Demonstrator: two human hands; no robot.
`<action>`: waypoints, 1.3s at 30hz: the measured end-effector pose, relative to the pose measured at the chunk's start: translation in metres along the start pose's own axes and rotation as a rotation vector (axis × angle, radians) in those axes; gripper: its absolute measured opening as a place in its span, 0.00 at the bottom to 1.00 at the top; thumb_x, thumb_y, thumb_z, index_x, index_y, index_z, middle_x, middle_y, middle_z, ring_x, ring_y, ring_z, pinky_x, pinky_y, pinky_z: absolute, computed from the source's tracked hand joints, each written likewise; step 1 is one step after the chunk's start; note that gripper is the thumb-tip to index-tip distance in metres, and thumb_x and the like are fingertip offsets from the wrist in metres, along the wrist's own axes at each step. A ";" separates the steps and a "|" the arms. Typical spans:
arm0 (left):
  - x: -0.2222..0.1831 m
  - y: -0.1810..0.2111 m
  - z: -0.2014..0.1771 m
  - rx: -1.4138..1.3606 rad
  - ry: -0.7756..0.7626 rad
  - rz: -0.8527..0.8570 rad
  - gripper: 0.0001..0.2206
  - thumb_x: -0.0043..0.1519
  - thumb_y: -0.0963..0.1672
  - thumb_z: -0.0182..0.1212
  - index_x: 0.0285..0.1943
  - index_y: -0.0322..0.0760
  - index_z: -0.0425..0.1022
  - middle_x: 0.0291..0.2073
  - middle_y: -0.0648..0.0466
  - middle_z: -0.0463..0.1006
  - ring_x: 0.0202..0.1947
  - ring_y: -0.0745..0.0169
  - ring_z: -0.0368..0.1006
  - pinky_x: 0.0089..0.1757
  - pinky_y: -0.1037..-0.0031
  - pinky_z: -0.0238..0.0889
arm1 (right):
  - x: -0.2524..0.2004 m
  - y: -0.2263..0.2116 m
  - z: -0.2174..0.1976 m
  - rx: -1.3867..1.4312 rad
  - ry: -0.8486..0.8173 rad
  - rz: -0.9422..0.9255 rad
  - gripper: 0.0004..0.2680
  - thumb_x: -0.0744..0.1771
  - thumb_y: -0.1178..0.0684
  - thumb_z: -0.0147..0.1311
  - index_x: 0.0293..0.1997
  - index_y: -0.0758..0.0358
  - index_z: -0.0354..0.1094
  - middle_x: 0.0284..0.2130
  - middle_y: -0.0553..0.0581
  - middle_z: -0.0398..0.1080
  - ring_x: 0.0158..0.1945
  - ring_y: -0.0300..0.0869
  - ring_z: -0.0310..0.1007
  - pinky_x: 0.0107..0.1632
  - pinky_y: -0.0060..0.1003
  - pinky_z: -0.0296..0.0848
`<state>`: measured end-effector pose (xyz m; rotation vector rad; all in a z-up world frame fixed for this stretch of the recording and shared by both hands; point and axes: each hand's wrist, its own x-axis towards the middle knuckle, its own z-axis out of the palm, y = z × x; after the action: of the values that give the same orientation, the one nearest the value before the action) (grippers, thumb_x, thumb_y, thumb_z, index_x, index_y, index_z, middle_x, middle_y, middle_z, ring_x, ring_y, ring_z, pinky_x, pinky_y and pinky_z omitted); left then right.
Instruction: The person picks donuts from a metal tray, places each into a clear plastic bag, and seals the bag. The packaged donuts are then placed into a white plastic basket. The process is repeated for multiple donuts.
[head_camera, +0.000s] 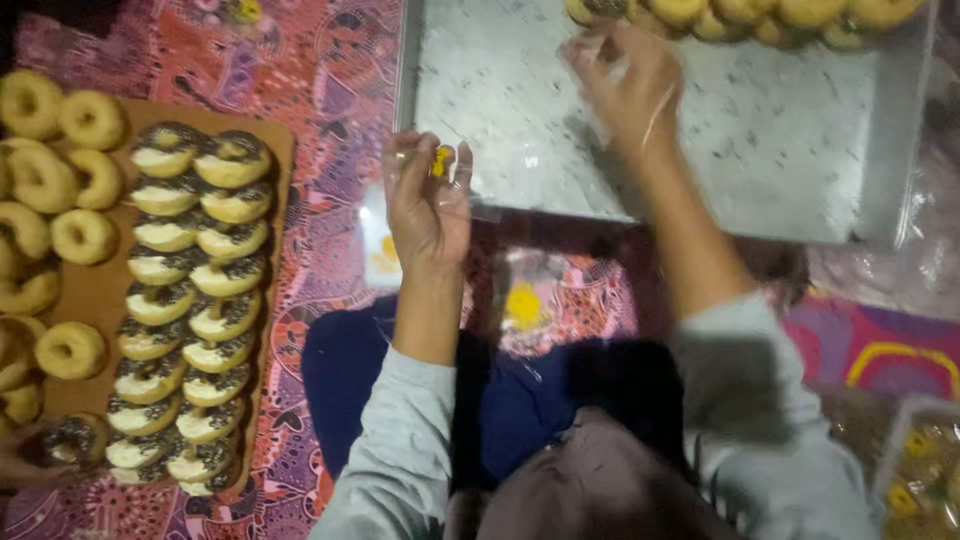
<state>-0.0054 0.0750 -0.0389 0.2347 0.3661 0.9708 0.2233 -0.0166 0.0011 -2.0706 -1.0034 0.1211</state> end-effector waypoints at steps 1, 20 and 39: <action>0.008 0.007 -0.006 -0.031 0.023 0.008 0.06 0.69 0.39 0.59 0.52 0.42 0.72 0.42 0.53 0.77 0.43 0.60 0.74 0.61 0.52 0.65 | 0.029 0.022 0.006 -0.241 0.091 -0.139 0.19 0.65 0.38 0.68 0.52 0.63 0.76 0.46 0.65 0.74 0.50 0.56 0.71 0.55 0.58 0.66; -0.006 0.003 -0.018 -0.130 -0.251 0.042 0.22 0.71 0.52 0.51 0.71 0.40 0.61 0.60 0.42 0.71 0.58 0.49 0.70 0.62 0.50 0.64 | -0.125 -0.146 -0.006 0.108 -0.213 -0.026 0.22 0.58 0.52 0.74 0.57 0.60 0.75 0.55 0.64 0.68 0.55 0.50 0.72 0.57 0.43 0.71; -0.208 0.129 -0.017 1.617 -0.357 0.617 0.06 0.65 0.39 0.65 0.49 0.33 0.82 0.48 0.47 0.84 0.55 0.47 0.81 0.62 0.59 0.67 | -0.203 -0.147 0.018 0.175 -0.851 -0.046 0.16 0.64 0.50 0.60 0.57 0.62 0.74 0.37 0.64 0.79 0.37 0.45 0.83 0.42 0.39 0.78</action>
<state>-0.2162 -0.0282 0.0317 2.0525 0.7008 0.9881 -0.0120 -0.0937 0.0429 -1.8312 -1.4575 1.0929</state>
